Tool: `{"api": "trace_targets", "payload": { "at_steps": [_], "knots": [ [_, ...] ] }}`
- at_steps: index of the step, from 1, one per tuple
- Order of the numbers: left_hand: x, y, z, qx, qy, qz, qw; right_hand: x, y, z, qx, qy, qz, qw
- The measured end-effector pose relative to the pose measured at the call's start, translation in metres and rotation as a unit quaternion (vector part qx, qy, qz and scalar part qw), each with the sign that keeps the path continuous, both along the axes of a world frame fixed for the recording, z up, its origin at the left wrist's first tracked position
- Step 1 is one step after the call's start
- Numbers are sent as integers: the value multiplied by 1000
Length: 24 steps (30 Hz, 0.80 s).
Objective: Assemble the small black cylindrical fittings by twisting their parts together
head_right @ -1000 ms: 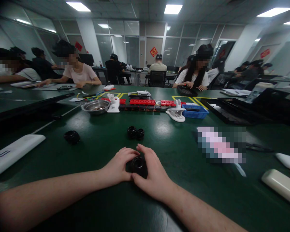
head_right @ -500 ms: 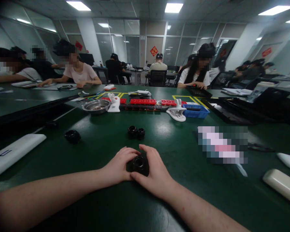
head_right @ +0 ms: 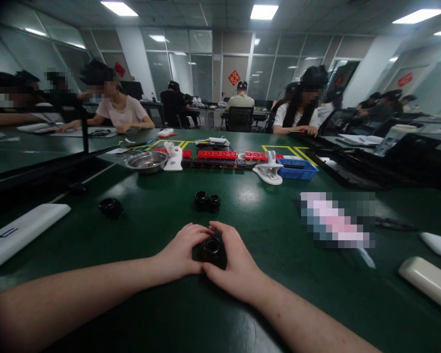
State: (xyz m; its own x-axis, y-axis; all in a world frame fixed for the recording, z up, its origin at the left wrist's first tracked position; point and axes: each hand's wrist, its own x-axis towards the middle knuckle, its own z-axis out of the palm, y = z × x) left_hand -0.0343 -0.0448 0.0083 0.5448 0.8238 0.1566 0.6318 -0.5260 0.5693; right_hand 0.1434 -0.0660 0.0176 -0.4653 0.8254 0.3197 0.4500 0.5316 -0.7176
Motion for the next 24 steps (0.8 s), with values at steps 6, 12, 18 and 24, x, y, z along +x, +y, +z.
{"api": "trace_targets", "payload": {
  "at_steps": [6, 12, 18, 24],
  "knots": [
    [1, 1, -2, 3, -6, -1, 1000, -4, 2, -4, 1, -14, -54, 998],
    [1, 1, -2, -2, 0, 3, 1000, 3, 2, -4, -26, 11, 33, 999],
    [1, 0, 0, 0, 4, 0, 1000, -4, 3, -5, -3, 3, -39, 999],
    [2, -2, 3, -4, 5, 5, 1000, 0, 2, -2, 9, 23, -8, 1000]
  ]
}}
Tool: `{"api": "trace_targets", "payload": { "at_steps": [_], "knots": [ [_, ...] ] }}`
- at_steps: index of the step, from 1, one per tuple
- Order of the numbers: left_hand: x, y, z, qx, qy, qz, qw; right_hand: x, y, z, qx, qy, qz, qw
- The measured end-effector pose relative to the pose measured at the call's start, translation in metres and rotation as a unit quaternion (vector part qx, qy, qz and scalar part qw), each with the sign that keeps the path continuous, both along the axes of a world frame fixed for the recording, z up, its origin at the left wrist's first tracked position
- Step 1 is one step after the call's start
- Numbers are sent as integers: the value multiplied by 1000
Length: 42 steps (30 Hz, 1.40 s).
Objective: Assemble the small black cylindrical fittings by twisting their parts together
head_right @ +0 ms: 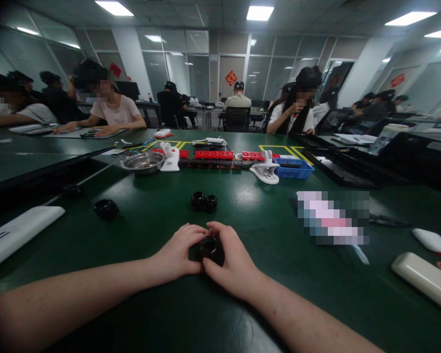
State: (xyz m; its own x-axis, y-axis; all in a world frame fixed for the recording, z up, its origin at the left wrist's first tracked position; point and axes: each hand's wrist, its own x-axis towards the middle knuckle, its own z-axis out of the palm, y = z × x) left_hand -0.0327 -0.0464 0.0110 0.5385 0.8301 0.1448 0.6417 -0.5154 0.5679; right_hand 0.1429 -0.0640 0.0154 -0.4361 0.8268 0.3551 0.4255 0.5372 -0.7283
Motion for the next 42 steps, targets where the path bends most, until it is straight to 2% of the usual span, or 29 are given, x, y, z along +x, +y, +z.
{"api": "trace_targets", "payload": {
  "at_steps": [3, 8, 15, 22, 28, 30, 36, 42],
  "knots": [
    [0, 1, -2, 2, 2, -2, 1000, 0, -1, 1, 1, 1, 6, 1000],
    [0, 2, -2, 1, 7, -3, 1000, -6, 0, -2, -6, -22, -71, 997],
    [0, 1, -2, 1, 5, -1, 1000, -1, -2, 1, 12, -3, 30, 999],
    [0, 1, -3, 4, -4, -3, 1000, -6, -1, -3, 10, -26, -63, 998],
    [2, 0, -1, 3, 0, 8, 1000, -3, -4, 1, 22, -11, 18, 1000],
    [2, 0, -1, 2, 5, 7, 1000, -3, -5, 1, 21, -13, 12, 1000],
    [2, 0, 0, 3, 5, 1, 1000, -10, -4, 2, 20, -35, -75, 996],
    [3, -2, 1, 9, -6, 8, 1000, -3, -5, 2, 14, -10, -18, 1000]
  ]
}}
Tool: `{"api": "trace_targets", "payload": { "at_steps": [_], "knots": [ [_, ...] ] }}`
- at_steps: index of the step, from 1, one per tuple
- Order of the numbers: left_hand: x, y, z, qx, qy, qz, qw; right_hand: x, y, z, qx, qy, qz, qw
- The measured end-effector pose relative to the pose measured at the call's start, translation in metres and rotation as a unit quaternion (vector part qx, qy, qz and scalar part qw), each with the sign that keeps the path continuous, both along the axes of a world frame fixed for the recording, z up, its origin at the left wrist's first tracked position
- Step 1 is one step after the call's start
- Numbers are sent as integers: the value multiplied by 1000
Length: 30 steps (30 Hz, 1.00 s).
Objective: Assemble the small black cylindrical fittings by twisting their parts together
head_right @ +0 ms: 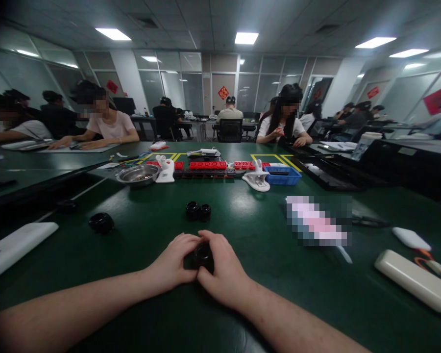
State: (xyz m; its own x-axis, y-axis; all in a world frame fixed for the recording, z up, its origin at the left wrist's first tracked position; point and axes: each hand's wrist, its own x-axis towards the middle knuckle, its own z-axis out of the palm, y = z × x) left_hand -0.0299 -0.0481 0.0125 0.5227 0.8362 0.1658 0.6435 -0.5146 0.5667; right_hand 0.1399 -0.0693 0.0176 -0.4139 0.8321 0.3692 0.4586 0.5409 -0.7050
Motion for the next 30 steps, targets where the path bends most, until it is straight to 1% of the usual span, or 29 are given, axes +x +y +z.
{"api": "trace_targets", "payload": {
  "at_steps": [3, 8, 10, 12, 15, 17, 19, 25, 27, 30],
  "knots": [
    [-1, 0, -1, 6, 0, -2, 1000, 2, 1, -1, -9, -11, -6, 1000],
    [-2, 1, -1, 10, 3, -8, 1000, -7, 1, -3, -21, -37, -88, 995],
    [-1, 1, -1, 10, 3, -6, 1000, -10, 0, -2, -27, -42, -108, 993],
    [-1, 1, -1, 8, 4, -4, 1000, -10, 0, -3, -31, -35, -101, 994],
    [0, 0, -1, 9, 1, -7, 1000, -5, -1, -4, -28, -16, -56, 998],
    [-1, 1, -1, 14, -1, -8, 1000, -3, -1, -5, -27, -12, -39, 999],
    [-1, 1, -2, 13, 3, -6, 1000, -3, -1, -6, -30, -12, -43, 999],
    [-2, 1, 0, -3, 11, -9, 1000, -8, 1, -5, -34, -13, -84, 996],
    [-2, 0, 0, -1, 8, -8, 1000, -8, 1, -5, -28, -9, -75, 997],
    [-1, 0, 0, 6, 8, -7, 1000, -5, -1, -6, -14, -4, -33, 999]
  ]
}}
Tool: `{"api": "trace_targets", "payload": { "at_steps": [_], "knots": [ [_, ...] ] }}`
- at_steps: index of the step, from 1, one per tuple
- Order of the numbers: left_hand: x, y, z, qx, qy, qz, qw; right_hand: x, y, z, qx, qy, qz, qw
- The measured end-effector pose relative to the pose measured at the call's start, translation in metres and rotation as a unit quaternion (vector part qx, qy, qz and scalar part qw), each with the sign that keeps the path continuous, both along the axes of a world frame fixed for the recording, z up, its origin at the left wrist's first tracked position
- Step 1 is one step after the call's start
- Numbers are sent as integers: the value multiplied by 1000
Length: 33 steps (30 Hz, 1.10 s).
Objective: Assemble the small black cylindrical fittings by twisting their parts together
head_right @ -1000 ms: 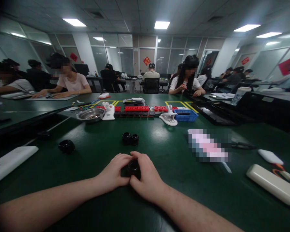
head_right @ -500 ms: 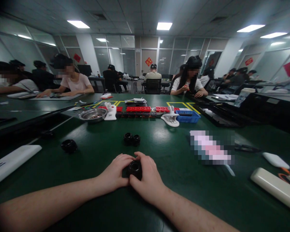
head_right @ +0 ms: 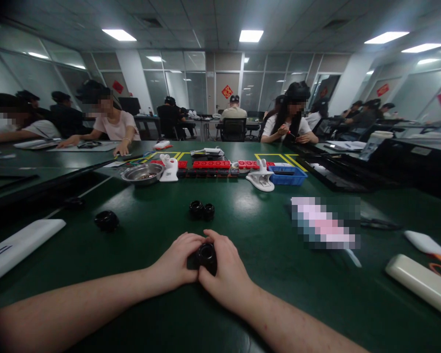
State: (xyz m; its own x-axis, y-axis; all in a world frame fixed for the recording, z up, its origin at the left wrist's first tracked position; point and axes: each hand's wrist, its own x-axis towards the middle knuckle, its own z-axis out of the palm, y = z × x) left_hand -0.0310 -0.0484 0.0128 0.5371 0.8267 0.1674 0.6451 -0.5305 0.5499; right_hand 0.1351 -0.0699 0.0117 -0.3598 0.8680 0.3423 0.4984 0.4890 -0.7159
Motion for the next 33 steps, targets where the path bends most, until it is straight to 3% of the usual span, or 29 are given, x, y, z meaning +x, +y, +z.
{"api": "trace_targets", "payload": {
  "at_steps": [3, 10, 16, 21, 29, 33],
  "knots": [
    [0, 1, -1, 3, 5, 0, 1000, 1, -1, 1, 6, 1, 6, 1000],
    [0, 1, -1, -1, 6, -1, 1000, -5, 3, 3, 12, 2, -57, 998],
    [0, 0, -2, 0, -1, 2, 1000, 3, 0, 3, 22, 18, 21, 999],
    [-3, 1, -1, 8, -8, 5, 1000, 10, 2, 1, 4, 16, 10, 1000],
    [-12, 1, 12, 3, 82, 83, 993, 15, 3, 4, -1, 34, 2, 999],
    [-27, 8, 16, -65, 109, 139, 982, 17, 2, 8, 3, 34, -7, 999]
  ]
}}
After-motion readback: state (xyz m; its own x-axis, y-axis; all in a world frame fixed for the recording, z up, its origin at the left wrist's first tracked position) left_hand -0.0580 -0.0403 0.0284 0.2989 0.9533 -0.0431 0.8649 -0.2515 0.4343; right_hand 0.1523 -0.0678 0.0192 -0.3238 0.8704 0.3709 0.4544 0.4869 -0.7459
